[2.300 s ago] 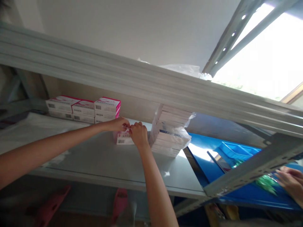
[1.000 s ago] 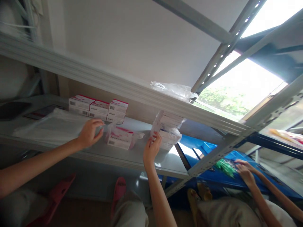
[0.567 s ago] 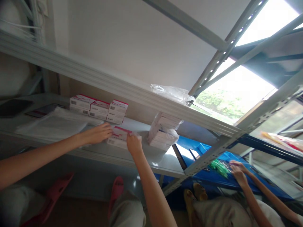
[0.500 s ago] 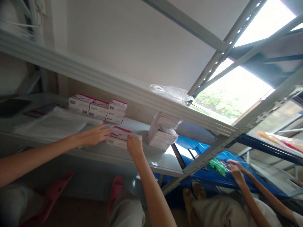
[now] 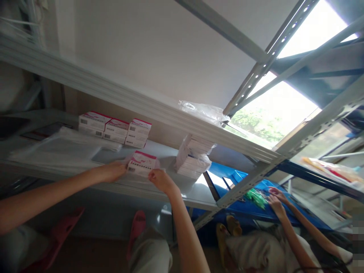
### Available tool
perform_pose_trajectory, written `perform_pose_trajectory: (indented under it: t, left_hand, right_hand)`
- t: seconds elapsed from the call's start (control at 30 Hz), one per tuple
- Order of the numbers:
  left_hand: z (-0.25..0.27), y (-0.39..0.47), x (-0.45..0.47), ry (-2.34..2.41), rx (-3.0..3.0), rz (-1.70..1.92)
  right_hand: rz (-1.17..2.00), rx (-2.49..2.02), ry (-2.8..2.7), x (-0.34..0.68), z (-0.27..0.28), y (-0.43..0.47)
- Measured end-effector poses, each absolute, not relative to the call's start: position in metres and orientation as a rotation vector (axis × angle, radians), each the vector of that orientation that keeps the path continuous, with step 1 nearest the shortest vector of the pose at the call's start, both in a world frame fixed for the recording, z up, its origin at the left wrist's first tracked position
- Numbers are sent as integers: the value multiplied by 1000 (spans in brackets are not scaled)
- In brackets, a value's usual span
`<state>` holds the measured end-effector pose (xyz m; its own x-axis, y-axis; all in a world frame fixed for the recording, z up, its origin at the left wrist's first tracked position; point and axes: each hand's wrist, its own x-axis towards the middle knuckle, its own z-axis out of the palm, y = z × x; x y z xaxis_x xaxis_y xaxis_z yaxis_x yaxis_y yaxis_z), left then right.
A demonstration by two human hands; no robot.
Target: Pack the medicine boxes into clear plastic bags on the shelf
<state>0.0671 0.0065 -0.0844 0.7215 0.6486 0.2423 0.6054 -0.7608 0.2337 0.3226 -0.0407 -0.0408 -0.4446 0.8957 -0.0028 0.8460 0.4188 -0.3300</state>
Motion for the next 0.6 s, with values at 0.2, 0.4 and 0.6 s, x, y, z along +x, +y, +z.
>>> perform_pose_trajectory:
  t: [0.2,0.4,0.6]
  left_hand:
    - [-72,9,54,1111,2763,424]
    - [-78,-10,89,801,2927,726]
    - [-98,17,93,863,2760,797]
  right_hand:
    - [572,-1614,-2238,341,-57,-31]
    - [322,-1613,-2131,328,-76,-24]
    - [135,-1601,-2018,320,-83,-8]
